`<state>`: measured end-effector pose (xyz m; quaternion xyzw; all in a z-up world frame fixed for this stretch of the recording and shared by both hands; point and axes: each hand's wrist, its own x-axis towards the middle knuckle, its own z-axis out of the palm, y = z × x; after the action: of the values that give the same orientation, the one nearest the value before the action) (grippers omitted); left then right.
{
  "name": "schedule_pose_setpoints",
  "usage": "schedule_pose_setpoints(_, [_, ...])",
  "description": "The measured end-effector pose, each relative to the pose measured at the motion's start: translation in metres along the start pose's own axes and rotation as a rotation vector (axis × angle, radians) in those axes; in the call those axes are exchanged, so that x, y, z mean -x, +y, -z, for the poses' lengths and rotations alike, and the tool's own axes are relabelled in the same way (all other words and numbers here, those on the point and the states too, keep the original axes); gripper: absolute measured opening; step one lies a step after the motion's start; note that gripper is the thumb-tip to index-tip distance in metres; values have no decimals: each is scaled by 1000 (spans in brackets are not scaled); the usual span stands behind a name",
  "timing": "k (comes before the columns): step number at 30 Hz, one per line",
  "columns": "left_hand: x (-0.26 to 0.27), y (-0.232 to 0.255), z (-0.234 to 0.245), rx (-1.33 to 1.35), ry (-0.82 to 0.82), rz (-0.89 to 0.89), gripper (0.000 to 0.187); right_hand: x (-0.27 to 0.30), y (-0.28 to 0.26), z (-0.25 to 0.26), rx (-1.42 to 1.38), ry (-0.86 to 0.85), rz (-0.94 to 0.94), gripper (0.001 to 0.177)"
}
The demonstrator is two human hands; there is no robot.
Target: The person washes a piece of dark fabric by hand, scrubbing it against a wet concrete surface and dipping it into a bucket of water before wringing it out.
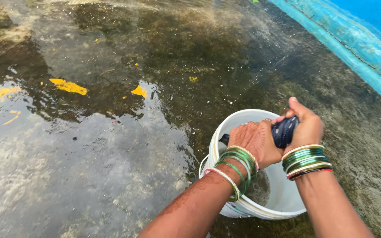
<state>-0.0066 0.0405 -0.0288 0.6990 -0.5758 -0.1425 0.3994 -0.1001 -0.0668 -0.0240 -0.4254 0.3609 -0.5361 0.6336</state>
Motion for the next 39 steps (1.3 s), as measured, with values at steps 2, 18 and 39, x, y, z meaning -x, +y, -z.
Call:
schedule_pose_setpoints(2, [5, 0, -1, -4, -14, 12, 63, 0, 2, 7, 38, 13, -44, 32])
schedule_pose_setpoints(18, [-4, 0, -5, 570, 222, 60, 67, 61, 13, -1, -197, -409, -555, 83])
schedule_pose_setpoints(39, [-4, 26, -16, 1, 177, -89, 81, 50, 25, 31, -354, -238, -323, 63])
